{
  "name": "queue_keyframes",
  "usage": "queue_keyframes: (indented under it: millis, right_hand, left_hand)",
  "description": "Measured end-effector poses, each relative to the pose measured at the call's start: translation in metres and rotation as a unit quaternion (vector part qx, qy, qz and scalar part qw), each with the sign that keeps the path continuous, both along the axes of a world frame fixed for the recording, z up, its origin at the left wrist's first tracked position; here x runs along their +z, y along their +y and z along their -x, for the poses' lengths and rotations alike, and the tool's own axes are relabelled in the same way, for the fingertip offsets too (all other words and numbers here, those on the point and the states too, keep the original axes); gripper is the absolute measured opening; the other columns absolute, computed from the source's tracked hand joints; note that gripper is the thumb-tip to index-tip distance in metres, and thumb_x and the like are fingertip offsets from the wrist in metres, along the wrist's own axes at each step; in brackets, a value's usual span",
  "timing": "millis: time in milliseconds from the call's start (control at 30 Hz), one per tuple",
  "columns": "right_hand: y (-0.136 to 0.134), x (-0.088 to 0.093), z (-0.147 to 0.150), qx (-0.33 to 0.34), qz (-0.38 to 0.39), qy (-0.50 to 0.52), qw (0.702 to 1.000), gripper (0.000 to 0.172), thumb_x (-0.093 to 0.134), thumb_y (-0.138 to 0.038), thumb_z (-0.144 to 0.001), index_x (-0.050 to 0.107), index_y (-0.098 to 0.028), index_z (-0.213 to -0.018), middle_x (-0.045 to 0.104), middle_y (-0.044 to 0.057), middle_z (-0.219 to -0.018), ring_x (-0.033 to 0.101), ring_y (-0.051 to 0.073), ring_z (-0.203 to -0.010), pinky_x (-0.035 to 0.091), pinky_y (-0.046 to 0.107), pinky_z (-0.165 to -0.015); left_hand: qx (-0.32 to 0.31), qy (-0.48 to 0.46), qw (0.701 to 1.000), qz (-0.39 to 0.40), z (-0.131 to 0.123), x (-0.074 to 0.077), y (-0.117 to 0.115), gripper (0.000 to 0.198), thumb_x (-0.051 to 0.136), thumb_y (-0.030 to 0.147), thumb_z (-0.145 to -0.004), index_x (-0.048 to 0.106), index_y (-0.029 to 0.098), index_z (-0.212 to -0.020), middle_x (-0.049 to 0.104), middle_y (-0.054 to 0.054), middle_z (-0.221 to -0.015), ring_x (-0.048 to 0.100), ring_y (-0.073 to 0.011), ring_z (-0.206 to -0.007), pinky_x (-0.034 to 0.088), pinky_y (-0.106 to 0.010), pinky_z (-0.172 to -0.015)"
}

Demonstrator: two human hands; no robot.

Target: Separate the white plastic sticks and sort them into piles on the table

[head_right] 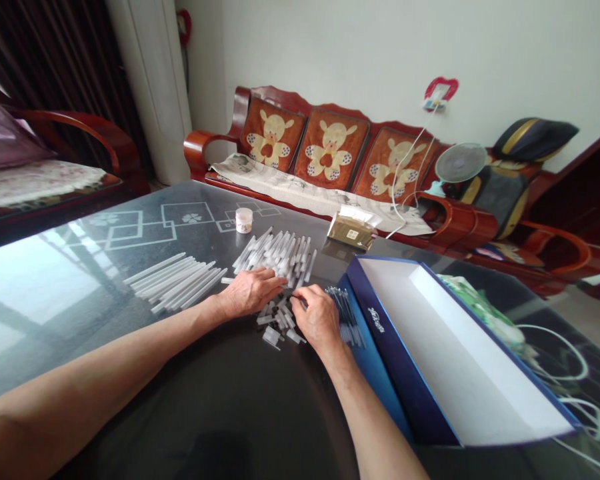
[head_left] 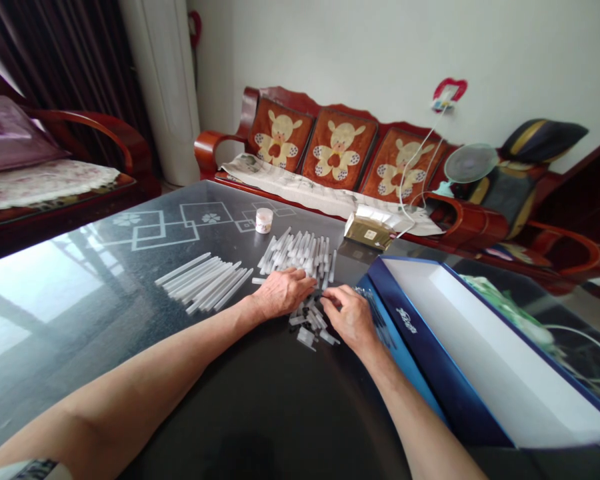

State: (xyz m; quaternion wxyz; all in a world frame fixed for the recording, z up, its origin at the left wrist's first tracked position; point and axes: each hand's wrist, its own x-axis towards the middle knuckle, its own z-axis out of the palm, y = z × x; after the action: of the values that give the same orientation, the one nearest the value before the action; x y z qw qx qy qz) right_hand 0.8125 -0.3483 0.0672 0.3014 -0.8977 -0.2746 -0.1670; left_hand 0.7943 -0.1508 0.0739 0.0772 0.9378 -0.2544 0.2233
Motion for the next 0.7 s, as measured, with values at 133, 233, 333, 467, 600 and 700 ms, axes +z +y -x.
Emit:
queue_keyframes:
  millis: [133,233,333,467,600,700]
  right_hand:
    - [0.004,0.0,0.005,-0.005,0.049,-0.008,0.999,0.011,0.058,-0.027,-0.081,0.068,-0.022,-0.082,0.065,0.004,-0.086,0.062,0.017,-0.076,0.046,0.026,-0.069]
    - [0.005,0.001,0.006,-0.005,0.008,-0.017,1.0,0.013,0.057,-0.028,-0.082,0.068,-0.022,-0.087,0.065,0.004,-0.088,0.062,0.016,-0.074,0.048,0.026,-0.069]
    - [0.007,0.003,0.005,0.006,-0.044,-0.031,0.999,0.015,0.054,-0.028,-0.085,0.067,-0.021,-0.09,0.066,0.004,-0.086,0.061,0.015,-0.069,0.048,0.026,-0.069]
    - [0.011,0.004,0.006,0.023,-0.059,-0.031,0.998,0.014,0.053,-0.026,-0.085,0.066,-0.022,-0.083,0.066,0.003,-0.081,0.06,0.015,-0.067,0.047,0.026,-0.068]
    - [0.01,0.004,0.006,0.022,-0.073,-0.013,0.997,0.014,0.052,-0.027,-0.084,0.062,-0.021,-0.078,0.065,0.003,-0.079,0.06,0.016,-0.07,0.045,0.026,-0.07]
    - [0.003,0.004,0.001,-0.04,-0.115,0.029,0.992,0.016,0.05,-0.032,-0.083,0.06,-0.02,-0.08,0.066,0.004,-0.077,0.061,0.018,-0.072,0.046,0.028,-0.07]
  left_hand:
    - [-0.003,0.012,1.0,-0.004,0.001,0.001,-0.002,0.032,0.034,0.034,-0.098,0.061,0.018,-0.103,0.058,-0.005,-0.083,0.054,-0.0164,-0.077,0.038,-0.025,-0.059]
    - [-0.011,0.012,1.0,0.002,0.001,-0.001,-0.003,0.032,0.034,0.033,-0.098,0.061,0.017,-0.1,0.058,-0.006,-0.083,0.054,-0.0164,-0.077,0.039,-0.025,-0.061]
    - [-0.027,0.009,1.0,0.008,0.0,-0.003,-0.003,0.033,0.032,0.033,-0.098,0.061,0.017,-0.1,0.057,-0.006,-0.083,0.054,-0.0159,-0.077,0.04,-0.025,-0.062]
    - [-0.047,0.012,0.999,0.007,0.0,-0.005,-0.004,0.032,0.032,0.03,-0.098,0.06,0.016,-0.102,0.058,-0.006,-0.085,0.055,-0.0158,-0.079,0.042,-0.026,-0.066]
    - [-0.044,0.009,0.999,0.005,0.002,-0.004,-0.004,0.032,0.032,0.031,-0.097,0.059,0.017,-0.109,0.06,-0.005,-0.085,0.056,-0.0162,-0.079,0.041,-0.025,-0.063]
    - [-0.014,0.007,1.0,0.012,0.002,-0.002,-0.003,0.035,0.034,0.039,-0.097,0.06,0.021,-0.113,0.06,-0.004,-0.082,0.057,-0.0163,-0.075,0.04,-0.024,-0.06]
